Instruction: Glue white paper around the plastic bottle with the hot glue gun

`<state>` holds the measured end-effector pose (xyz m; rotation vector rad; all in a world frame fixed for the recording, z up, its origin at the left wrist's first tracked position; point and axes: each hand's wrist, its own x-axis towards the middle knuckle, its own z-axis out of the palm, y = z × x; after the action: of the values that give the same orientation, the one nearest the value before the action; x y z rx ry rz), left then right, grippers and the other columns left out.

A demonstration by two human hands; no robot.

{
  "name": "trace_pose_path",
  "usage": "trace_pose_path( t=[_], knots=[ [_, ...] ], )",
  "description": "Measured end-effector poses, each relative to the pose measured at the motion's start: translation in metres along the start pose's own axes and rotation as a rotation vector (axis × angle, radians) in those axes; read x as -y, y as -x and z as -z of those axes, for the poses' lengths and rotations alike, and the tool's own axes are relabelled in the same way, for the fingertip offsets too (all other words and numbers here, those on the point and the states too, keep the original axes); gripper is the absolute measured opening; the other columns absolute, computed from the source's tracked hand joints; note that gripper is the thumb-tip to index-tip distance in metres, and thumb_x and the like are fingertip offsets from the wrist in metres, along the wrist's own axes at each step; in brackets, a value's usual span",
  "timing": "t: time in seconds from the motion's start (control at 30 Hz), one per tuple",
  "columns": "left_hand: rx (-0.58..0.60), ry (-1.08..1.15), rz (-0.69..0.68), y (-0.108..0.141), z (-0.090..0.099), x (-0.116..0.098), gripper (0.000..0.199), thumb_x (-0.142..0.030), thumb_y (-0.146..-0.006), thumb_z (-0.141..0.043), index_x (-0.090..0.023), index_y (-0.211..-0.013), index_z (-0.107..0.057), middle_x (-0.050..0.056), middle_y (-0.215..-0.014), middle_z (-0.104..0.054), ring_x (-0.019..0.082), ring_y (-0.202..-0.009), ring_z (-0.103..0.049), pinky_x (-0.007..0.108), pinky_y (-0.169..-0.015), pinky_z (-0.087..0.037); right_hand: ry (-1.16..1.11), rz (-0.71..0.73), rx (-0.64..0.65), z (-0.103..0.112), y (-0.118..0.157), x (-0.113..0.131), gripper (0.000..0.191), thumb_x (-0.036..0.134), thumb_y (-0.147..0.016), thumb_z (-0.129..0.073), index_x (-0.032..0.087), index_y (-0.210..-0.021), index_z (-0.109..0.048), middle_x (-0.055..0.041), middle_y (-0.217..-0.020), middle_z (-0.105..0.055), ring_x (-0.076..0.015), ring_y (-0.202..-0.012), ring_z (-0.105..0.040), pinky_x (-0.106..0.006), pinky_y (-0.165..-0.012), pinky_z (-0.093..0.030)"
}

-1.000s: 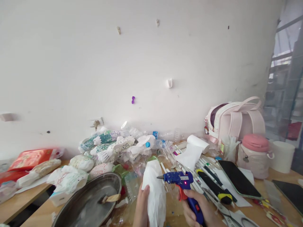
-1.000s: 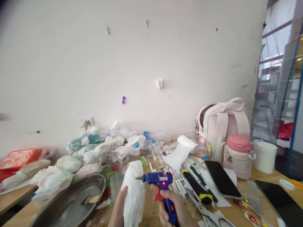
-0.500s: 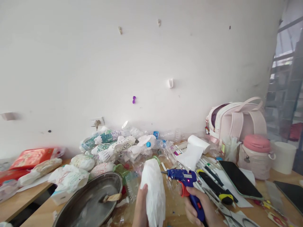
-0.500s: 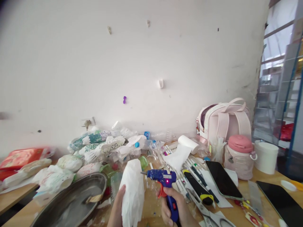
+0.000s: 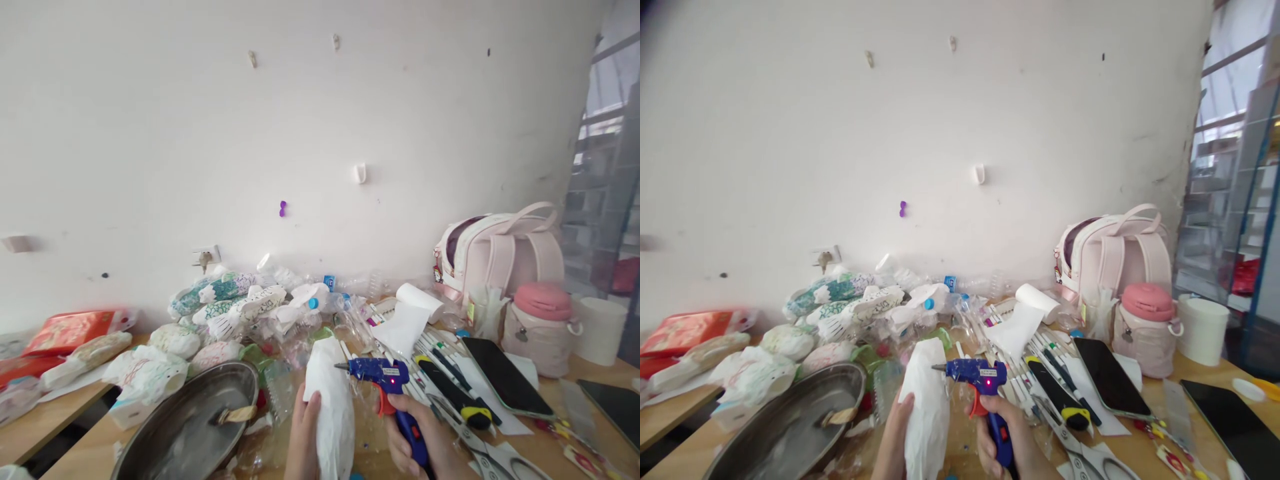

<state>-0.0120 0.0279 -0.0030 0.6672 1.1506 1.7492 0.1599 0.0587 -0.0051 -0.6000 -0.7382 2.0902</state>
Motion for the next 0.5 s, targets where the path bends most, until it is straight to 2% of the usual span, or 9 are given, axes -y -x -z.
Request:
trace_pose_path(
  t=[0.13,0.27,0.37,0.5],
  knots=[
    [-0.014,-0.017,0.031,0.0044,0.0008,-0.0037,0.051,-0.052,-0.071,-0.062,-0.017,-0.108,-0.065,0.009,-0.099,-0.073,0.033,-0.109,-0.059,0.042,-0.096,-0.042,0.004,0.000,-0.021,-0.0053,0.0028,0.0037,0.036,0.048,-0.059,-0.067,0.012,-0.065,-0.063,0.0076,-0.026,-0.038,-0.0045,-0.017,-0.028,-0.015,-0.023,-0.012],
    [-0.020,-0.026,0.046,0.0056,0.0005,-0.0058,0.053,-0.052,-0.071,-0.061,-0.017,-0.111,-0.064,0.009,-0.104,-0.072,0.033,-0.110,-0.058,0.042,-0.097,-0.042,0.001,0.027,0.002,-0.0090,0.0056,0.0065,0.033,0.046,-0.061,-0.067,0.013,-0.065,-0.062,0.0070,-0.026,-0.040,-0.0046,-0.017,-0.029,-0.015,-0.023,-0.013],
    [-0.020,-0.020,0.059,0.0059,-0.0004,-0.0056,0.053,-0.050,-0.072,-0.061,-0.016,-0.112,-0.064,0.009,-0.106,-0.071,0.033,-0.112,-0.057,0.042,-0.098,-0.042,0.018,-0.026,0.038,-0.0086,0.0068,0.0057,0.031,0.045,-0.061,-0.066,0.014,-0.063,-0.062,0.0056,-0.027,-0.043,-0.0059,-0.018,-0.032,-0.015,-0.023,-0.015],
    [-0.020,-0.005,0.079,0.0077,-0.0025,-0.0085,0.053,-0.051,-0.074,-0.060,-0.016,-0.114,-0.062,0.009,-0.105,-0.072,0.032,-0.113,-0.057,0.041,-0.097,-0.043,0.019,-0.053,-0.004,-0.0066,0.0050,0.0044,0.033,0.046,-0.060,-0.065,0.013,-0.063,-0.062,0.0058,-0.026,-0.042,-0.0059,-0.017,-0.031,-0.016,-0.023,-0.015]
  ],
)
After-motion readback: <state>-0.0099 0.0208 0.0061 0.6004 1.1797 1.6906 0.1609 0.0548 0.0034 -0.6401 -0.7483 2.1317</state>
